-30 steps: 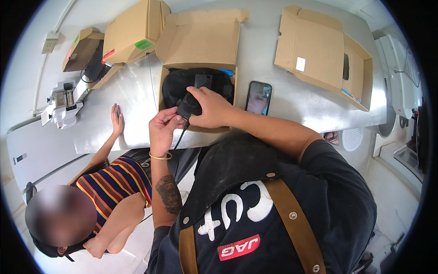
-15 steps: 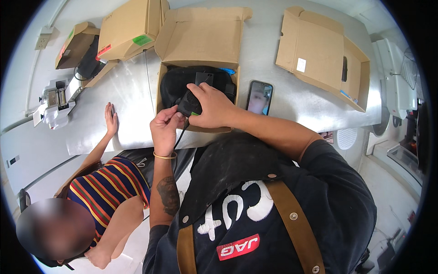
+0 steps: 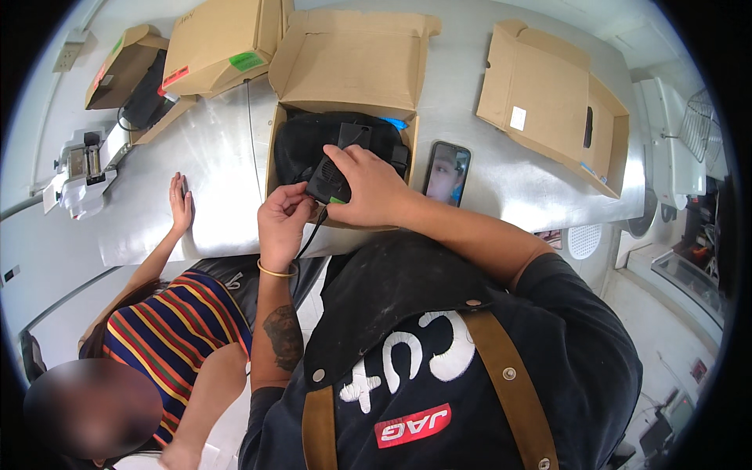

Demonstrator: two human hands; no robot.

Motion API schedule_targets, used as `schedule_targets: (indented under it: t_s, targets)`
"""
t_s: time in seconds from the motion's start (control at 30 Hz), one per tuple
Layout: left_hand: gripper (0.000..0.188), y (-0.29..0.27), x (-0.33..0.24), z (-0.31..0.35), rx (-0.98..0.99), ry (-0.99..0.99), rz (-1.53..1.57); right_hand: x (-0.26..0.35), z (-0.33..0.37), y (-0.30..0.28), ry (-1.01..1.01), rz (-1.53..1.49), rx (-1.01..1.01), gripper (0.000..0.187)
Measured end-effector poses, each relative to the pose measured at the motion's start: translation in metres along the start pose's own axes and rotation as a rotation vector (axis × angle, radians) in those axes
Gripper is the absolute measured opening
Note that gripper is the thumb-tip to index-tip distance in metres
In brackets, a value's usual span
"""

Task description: The person unpacks a black electronic device from a cardboard box and connects a power adapter to it. They then handle a small white container with a red lid, briefly opening it before closing it again. Finally, they plug the power cord into the device and place it back into the box.

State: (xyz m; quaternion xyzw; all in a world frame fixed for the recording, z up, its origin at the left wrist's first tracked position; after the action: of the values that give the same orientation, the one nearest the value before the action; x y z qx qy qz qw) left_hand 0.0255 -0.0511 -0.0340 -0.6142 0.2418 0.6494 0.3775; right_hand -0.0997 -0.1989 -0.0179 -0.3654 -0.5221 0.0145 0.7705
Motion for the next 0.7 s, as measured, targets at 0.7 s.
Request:
schedule_targets:
  t_s: [0.7]
  targets:
    - [0.024, -0.002, 0.013, -0.008, 0.041, 0.015, -0.307, 0.011, -0.001, 0.009, 0.089, 0.227, 0.084, 0.098]
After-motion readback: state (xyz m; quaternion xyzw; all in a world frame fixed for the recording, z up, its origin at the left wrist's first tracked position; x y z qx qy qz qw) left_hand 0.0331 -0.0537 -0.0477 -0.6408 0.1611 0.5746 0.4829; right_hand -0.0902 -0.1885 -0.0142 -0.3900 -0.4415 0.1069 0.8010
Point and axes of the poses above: each hand's wrist, its own z-axis away from the middle knuckle, its own y-axis out of the palm, x = y × z, the point moved 8 cm from there along -z, towards the middle knuckle, and after that the axes turned 13 degrees about y, right-handed, at the moved point
